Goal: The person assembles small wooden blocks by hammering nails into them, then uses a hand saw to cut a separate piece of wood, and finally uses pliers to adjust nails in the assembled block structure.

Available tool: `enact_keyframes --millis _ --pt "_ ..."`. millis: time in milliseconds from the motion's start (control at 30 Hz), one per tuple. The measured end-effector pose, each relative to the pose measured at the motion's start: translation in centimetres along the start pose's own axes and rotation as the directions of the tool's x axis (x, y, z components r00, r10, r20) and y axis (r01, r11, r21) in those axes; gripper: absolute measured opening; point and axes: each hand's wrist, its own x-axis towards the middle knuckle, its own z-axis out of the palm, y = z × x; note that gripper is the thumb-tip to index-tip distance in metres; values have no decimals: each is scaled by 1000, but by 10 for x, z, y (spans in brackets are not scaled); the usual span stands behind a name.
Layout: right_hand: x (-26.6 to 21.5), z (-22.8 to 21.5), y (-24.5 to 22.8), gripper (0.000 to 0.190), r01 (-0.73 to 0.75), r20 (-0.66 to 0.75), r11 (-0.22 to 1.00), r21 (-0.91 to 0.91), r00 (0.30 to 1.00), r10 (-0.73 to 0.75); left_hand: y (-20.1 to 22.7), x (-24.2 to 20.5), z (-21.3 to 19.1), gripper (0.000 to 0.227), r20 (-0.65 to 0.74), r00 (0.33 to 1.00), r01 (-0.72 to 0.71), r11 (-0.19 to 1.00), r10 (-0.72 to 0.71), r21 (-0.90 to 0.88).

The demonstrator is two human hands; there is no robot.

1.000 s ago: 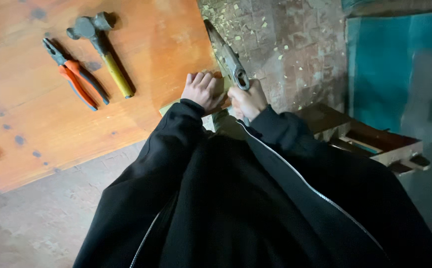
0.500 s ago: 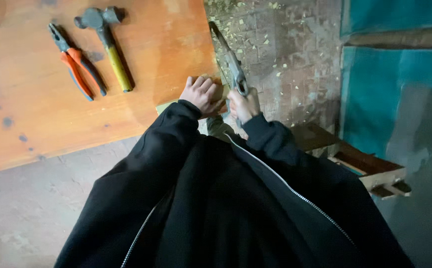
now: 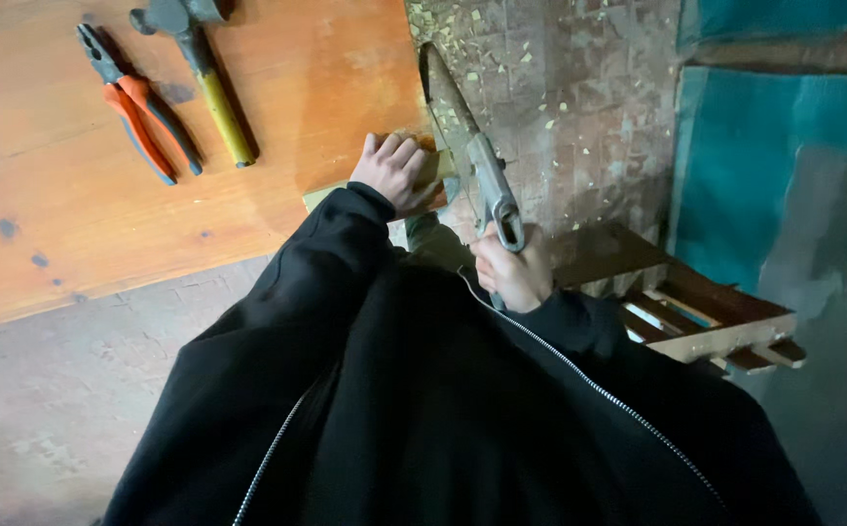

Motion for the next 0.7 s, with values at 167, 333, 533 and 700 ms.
enact_keyframes --millis 167,333,533,700 --pt "17 9 -9 34 0 -5 1000 2 1000 0 0 -2 -2 39 10 1000 5 1000 -4 -12" --pt "79 26 24 36 44 12 998 -45 999 -44 -1 7 -14 42 30 999 18 1000 -18 -18" --pt "130 37 24 42 -36 -8 999 -25 999 36 -2 5 -6 41 -10 1000 -5 999 5 36" --pt "132 32 45 42 9 -52 994 -108 999 -15 3 4 -7 40 -25 1000 13 999 -12 34"
